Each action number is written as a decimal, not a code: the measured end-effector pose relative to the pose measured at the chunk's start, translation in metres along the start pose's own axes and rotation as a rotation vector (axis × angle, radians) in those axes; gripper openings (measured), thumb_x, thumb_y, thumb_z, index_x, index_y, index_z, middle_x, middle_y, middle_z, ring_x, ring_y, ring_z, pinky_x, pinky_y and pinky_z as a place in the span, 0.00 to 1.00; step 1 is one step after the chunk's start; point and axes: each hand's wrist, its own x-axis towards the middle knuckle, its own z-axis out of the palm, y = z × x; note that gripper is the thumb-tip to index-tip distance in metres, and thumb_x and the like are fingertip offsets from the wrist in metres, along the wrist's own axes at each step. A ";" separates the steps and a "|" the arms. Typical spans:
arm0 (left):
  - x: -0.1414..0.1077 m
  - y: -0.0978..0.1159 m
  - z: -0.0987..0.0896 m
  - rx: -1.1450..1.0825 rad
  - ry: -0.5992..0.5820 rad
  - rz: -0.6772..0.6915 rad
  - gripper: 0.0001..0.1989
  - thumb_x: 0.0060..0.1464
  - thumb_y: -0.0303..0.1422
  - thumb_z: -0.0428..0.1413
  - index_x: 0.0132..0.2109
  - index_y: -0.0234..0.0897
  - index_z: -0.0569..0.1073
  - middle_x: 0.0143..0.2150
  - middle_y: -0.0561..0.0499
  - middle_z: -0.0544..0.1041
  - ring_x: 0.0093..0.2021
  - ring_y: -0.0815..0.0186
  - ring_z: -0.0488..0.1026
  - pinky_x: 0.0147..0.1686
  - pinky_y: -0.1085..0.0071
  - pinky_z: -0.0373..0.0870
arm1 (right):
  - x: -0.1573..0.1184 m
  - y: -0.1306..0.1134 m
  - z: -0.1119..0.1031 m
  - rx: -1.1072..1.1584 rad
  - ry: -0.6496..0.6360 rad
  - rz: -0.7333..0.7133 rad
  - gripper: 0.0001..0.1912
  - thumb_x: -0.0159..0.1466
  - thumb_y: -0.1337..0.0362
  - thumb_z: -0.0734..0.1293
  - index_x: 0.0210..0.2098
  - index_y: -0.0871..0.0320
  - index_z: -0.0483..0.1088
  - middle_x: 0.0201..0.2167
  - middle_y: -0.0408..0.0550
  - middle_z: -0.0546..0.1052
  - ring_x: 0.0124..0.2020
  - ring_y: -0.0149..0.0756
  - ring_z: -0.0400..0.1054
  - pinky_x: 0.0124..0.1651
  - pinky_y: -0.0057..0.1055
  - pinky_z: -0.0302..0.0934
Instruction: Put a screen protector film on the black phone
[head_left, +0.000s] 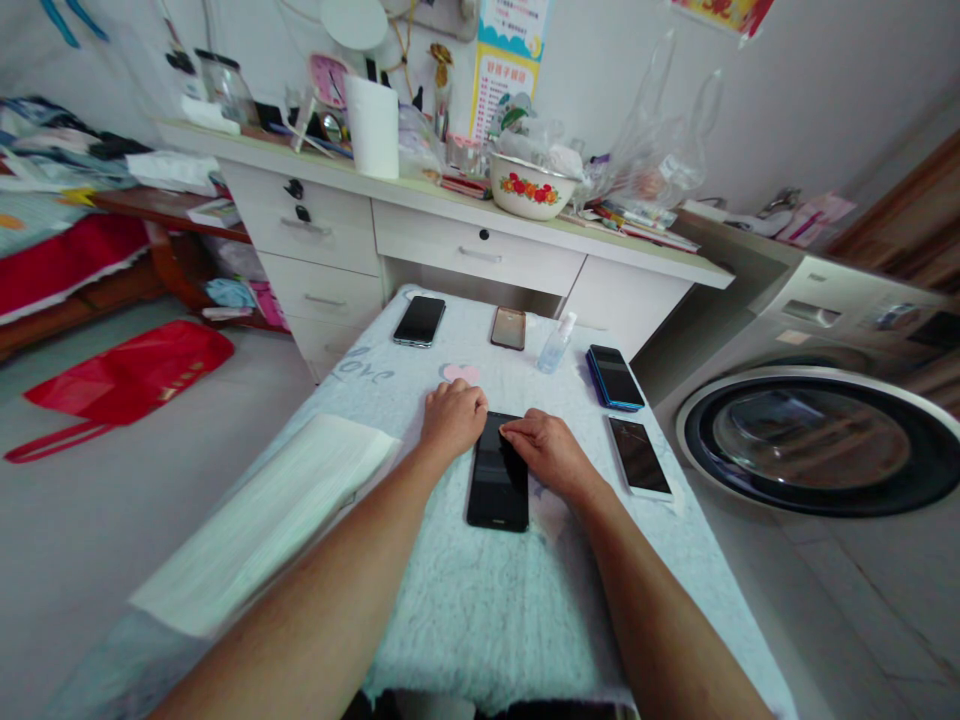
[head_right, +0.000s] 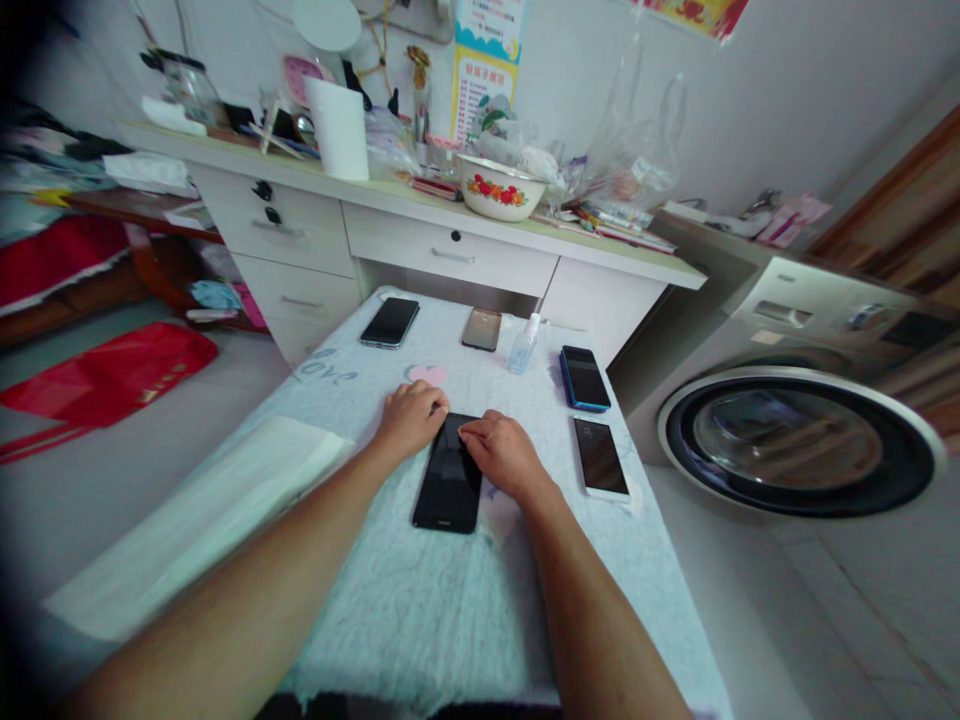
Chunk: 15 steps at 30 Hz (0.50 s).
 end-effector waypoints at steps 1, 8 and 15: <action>0.000 0.000 0.000 -0.002 0.000 0.003 0.11 0.57 0.34 0.47 0.38 0.43 0.74 0.44 0.48 0.72 0.46 0.58 0.65 0.44 0.62 0.59 | 0.000 0.000 0.000 0.000 0.002 -0.001 0.12 0.67 0.64 0.60 0.39 0.56 0.76 0.29 0.46 0.71 0.31 0.30 0.64 0.36 0.26 0.53; -0.001 0.001 -0.003 -0.014 -0.010 -0.002 0.12 0.58 0.34 0.46 0.38 0.43 0.75 0.45 0.48 0.72 0.47 0.58 0.65 0.44 0.61 0.59 | 0.001 -0.001 0.000 -0.008 0.003 0.005 0.12 0.67 0.65 0.60 0.40 0.56 0.76 0.30 0.46 0.72 0.31 0.30 0.64 0.35 0.26 0.53; -0.001 0.000 -0.001 -0.012 0.009 0.012 0.11 0.57 0.34 0.47 0.37 0.43 0.75 0.44 0.48 0.72 0.47 0.57 0.65 0.44 0.61 0.59 | 0.000 0.000 0.000 0.006 0.007 0.004 0.12 0.67 0.65 0.60 0.39 0.56 0.76 0.29 0.45 0.72 0.31 0.30 0.65 0.35 0.26 0.54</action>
